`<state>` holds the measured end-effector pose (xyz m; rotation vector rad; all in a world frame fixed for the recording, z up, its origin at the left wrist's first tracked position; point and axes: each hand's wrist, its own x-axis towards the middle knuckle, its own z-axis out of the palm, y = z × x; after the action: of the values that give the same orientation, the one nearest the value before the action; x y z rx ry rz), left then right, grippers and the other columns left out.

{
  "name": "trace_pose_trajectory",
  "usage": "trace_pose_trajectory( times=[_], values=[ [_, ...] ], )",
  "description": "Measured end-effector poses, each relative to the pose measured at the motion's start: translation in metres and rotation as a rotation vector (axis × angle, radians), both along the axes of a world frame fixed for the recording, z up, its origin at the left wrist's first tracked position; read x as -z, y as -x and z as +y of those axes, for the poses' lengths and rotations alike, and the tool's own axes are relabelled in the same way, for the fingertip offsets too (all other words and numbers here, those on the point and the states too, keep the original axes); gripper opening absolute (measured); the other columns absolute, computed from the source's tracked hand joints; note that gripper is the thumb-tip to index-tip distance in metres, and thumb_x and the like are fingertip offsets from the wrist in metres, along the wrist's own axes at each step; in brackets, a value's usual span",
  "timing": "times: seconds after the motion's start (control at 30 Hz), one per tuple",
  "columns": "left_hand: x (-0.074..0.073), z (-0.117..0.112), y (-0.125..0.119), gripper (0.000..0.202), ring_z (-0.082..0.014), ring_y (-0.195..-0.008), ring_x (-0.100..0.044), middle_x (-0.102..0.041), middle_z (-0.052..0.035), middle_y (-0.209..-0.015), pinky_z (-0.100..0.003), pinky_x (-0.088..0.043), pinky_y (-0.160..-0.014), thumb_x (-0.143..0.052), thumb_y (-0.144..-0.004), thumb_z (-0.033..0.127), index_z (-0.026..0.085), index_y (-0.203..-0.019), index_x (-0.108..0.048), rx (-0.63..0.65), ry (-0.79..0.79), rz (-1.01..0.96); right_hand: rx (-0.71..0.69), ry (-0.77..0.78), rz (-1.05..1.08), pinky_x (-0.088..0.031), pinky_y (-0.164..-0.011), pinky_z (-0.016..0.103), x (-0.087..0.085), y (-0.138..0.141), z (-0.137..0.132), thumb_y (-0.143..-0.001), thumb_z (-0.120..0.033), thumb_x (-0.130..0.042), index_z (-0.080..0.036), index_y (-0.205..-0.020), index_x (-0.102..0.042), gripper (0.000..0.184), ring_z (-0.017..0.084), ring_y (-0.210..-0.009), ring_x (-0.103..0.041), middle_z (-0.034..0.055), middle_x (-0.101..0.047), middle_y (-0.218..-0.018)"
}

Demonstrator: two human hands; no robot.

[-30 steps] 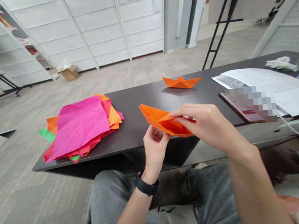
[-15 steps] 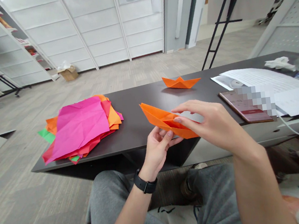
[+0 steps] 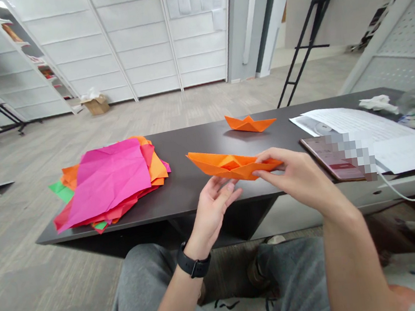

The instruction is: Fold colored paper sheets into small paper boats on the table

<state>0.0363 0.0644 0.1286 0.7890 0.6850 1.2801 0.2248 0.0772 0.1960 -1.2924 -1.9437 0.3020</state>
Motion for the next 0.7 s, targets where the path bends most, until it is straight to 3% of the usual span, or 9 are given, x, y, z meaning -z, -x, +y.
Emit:
trace_pose_trajectory(
  times=[0.1, 0.27, 0.33, 0.5, 0.7],
  values=[
    [0.001, 0.006, 0.016, 0.052, -0.0247, -0.114, -0.065, -0.063, -0.0128, -0.122, -0.042, -0.053, -0.098, -0.073, -0.079, 0.02, 0.017, -0.126, -0.05, -0.092, -0.059, 0.302, 0.122, -0.075, 0.108, -0.057, -0.075, 0.037, 0.01, 0.0, 0.024, -0.08, -0.03, -0.063, -0.021, -0.086, -0.068, 0.011, 0.024, -0.08, -0.072, 0.0055, -0.076, -0.09],
    [0.008, 0.017, 0.04, 0.033, -0.0239, -0.108, -0.061, -0.061, -0.0092, -0.111, -0.047, -0.05, -0.098, -0.058, -0.085, 0.014, 0.019, -0.117, -0.052, -0.441, -0.443, 1.057, 0.273, -0.081, 0.031, -0.054, -0.083, 0.039, 0.02, -0.004, 0.094, -0.074, -0.025, -0.069, -0.02, -0.084, -0.07, 0.012, 0.023, -0.078, -0.071, 0.0052, -0.076, -0.089],
    [0.012, 0.019, 0.044, 0.029, -0.025, -0.108, -0.059, -0.06, -0.0091, -0.111, -0.048, -0.047, -0.101, -0.055, -0.086, 0.012, 0.019, -0.114, -0.052, -0.51, -0.517, 1.249, 0.293, -0.051, -0.003, -0.053, -0.085, 0.038, 0.023, -0.002, 0.122, -0.073, -0.022, -0.068, -0.019, -0.084, -0.071, 0.012, 0.024, -0.084, -0.072, 0.0059, -0.077, -0.091],
    [0.017, 0.021, 0.045, 0.029, -0.0251, -0.107, -0.059, -0.06, -0.0079, -0.112, -0.046, -0.048, -0.098, -0.055, -0.087, 0.013, 0.021, -0.115, -0.05, -0.489, -0.512, 1.335, 0.276, -0.024, -0.042, -0.052, -0.084, 0.035, 0.036, 0.008, 0.167, -0.071, -0.014, -0.066, -0.017, -0.081, -0.071, 0.012, 0.023, -0.084, -0.071, 0.0065, -0.076, -0.085],
    [0.016, 0.022, 0.047, 0.032, -0.0247, -0.107, -0.059, -0.059, -0.0077, -0.11, -0.045, -0.048, -0.099, -0.056, -0.086, 0.013, 0.02, -0.117, -0.049, -0.476, -0.471, 1.274, 0.248, -0.056, -0.083, -0.052, -0.088, 0.036, 0.055, 0.008, 0.184, -0.07, -0.012, -0.065, -0.018, -0.087, -0.068, 0.018, 0.023, -0.091, -0.069, 0.0071, -0.073, -0.093]
  ],
)
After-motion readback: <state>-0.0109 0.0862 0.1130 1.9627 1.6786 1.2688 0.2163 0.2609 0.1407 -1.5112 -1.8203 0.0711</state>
